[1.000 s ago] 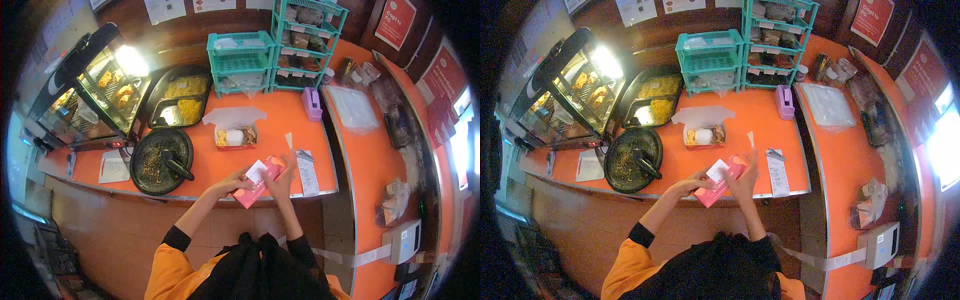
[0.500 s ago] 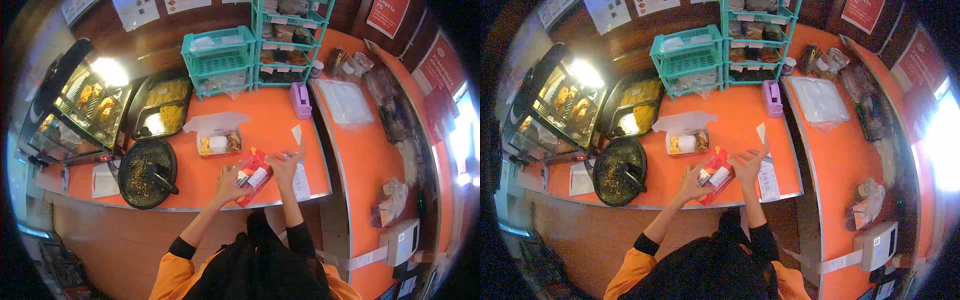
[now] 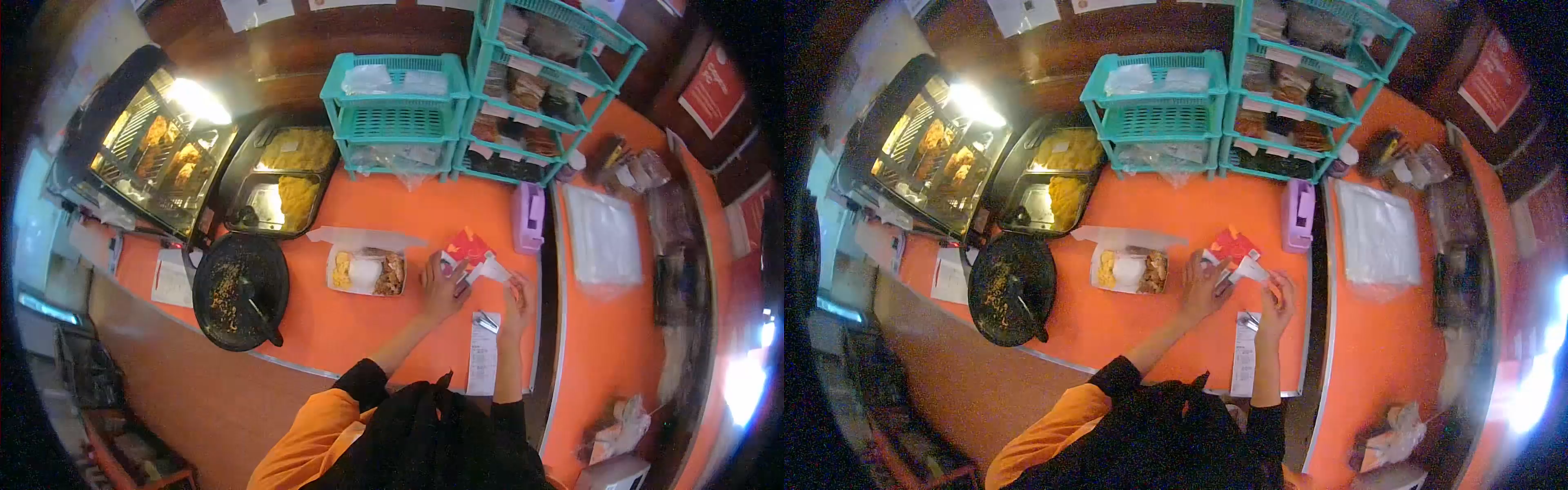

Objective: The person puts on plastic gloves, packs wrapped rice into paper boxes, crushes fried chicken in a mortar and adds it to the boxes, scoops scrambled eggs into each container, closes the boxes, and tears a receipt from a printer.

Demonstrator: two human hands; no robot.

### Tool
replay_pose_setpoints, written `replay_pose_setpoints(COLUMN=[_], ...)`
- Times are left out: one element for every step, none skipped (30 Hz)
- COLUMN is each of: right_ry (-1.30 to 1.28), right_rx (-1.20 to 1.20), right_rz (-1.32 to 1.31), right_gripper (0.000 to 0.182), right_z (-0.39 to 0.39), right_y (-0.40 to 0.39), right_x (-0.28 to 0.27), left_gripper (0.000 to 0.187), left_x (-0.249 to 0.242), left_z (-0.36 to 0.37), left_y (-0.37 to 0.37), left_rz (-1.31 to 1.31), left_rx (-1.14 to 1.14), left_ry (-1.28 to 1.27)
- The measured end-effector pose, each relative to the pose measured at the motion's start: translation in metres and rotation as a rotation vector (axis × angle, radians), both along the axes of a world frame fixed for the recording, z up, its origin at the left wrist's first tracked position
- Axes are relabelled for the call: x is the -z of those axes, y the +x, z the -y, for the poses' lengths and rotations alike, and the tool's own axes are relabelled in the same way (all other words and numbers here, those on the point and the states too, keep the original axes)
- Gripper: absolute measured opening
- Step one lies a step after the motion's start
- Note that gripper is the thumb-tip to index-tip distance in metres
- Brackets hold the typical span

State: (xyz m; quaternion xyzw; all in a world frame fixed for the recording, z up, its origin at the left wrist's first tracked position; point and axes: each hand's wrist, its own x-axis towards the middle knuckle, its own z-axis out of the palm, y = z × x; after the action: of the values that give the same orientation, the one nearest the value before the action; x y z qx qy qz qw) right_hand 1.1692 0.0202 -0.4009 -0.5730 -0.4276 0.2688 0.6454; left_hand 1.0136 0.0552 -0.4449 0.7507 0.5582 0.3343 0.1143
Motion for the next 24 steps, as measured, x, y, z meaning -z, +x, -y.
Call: replay_pose_setpoints(right_ry=[0.011,0.002,-0.029,-0.058,-0.135,-0.209,-0.354,-0.503,-0.507,-0.482,-0.468,-0.454,-0.395,-0.334,-0.329,-0.359,-0.39,-0.387,-0.375,-0.365,-0.367,-0.317,-0.268,-0.273], right_rx=[-0.029,-0.042,-0.153,-0.264,-0.378,-0.49,-0.614,-0.734,-0.735,-0.81,-0.848,-0.887,-0.899,-0.909,-0.908,-0.9,-0.89,-0.886,-0.834,-0.781,-0.775,-0.735,-0.692,-0.685], right_rz=[-0.018,-0.023,-0.08,-0.138,-0.166,-0.193,-0.167,-0.138,-0.14,-0.209,-0.242,-0.275,-0.198,-0.122,-0.122,-0.08,-0.036,-0.031,0.02,0.071,0.077,0.15,0.22,0.223], right_gripper=[0.022,0.022,0.023,0.024,0.025,0.026,0.028,0.031,0.031,0.031,0.032,0.032,0.035,0.037,0.037,0.037,0.037,0.037,0.037,0.037,0.037,0.037,0.037,0.037], right_z=[-0.004,-0.006,-0.006,-0.005,-0.003,0.001,0.007,0.016,0.024,0.032,0.033,0.035,0.035,0.034,0.032,0.031,0.03,0.028,0.027,0.026,0.024,0.023,0.023,0.022], right_y=[-0.002,-0.008,-0.022,-0.036,-0.053,-0.071,-0.089,-0.106,-0.125,-0.142,-0.151,-0.159,-0.167,-0.175,-0.18,-0.182,-0.183,-0.186,-0.188,-0.19,-0.191,-0.191,-0.192,-0.192], right_x=[0.006,0.013,0.017,0.021,0.033,0.044,0.038,0.029,0.033,0.041,0.048,0.055,0.064,0.072,0.08,0.087,0.094,0.094,0.094,0.094,0.088,0.082,0.077,0.072], left_gripper=[0.059,0.055,0.052,0.05,0.049,0.054,0.059,0.062,0.066,0.066,0.072,0.077,0.077,0.077,0.076,0.076,0.064,0.052,0.052,0.039,0.026,0.026,0.02,0.016], left_x=[0.008,0.018,0.026,0.031,0.036,0.043,0.048,0.046,0.041,0.03,0.015,0.001,-0.01,-0.02,-0.027,-0.023,-0.014,-0.001,0.015,0.034,0.036,0.038,0.04,0.042], left_z=[0.0,0.003,0.009,0.023,0.042,0.061,0.076,0.087,0.096,0.1,0.1,0.095,0.087,0.075,0.064,0.053,0.041,0.03,0.02,0.01,0.004,0.003,0.003,0.003], left_y=[-0.01,-0.023,-0.039,-0.06,-0.085,-0.11,-0.137,-0.166,-0.19,-0.211,-0.229,-0.241,-0.245,-0.246,-0.246,-0.246,-0.245,-0.244,-0.245,-0.246,-0.244,-0.242,-0.241,-0.24], left_rz=[-0.004,0.131,0.266,0.217,0.169,0.149,0.128,0.287,0.448,0.448,0.422,0.393,0.392,0.313,0.234,0.234,0.233,0.234,0.239,0.19,0.142,0.147,0.199,0.25], left_rx=[-0.013,0.015,0.043,-0.04,-0.122,-0.23,-0.335,-0.329,-0.321,-0.322,-0.177,-0.03,-0.031,0.046,0.124,0.127,0.186,0.245,0.249,0.28,0.312,0.32,0.289,0.256], left_ry=[-0.008,-0.016,-0.02,0.018,0.057,0.046,0.034,0.059,0.084,0.082,-0.016,-0.111,-0.109,-0.127,-0.142,-0.136,-0.13,-0.123,-0.12,-0.2,-0.28,-0.281,-0.236,-0.189])
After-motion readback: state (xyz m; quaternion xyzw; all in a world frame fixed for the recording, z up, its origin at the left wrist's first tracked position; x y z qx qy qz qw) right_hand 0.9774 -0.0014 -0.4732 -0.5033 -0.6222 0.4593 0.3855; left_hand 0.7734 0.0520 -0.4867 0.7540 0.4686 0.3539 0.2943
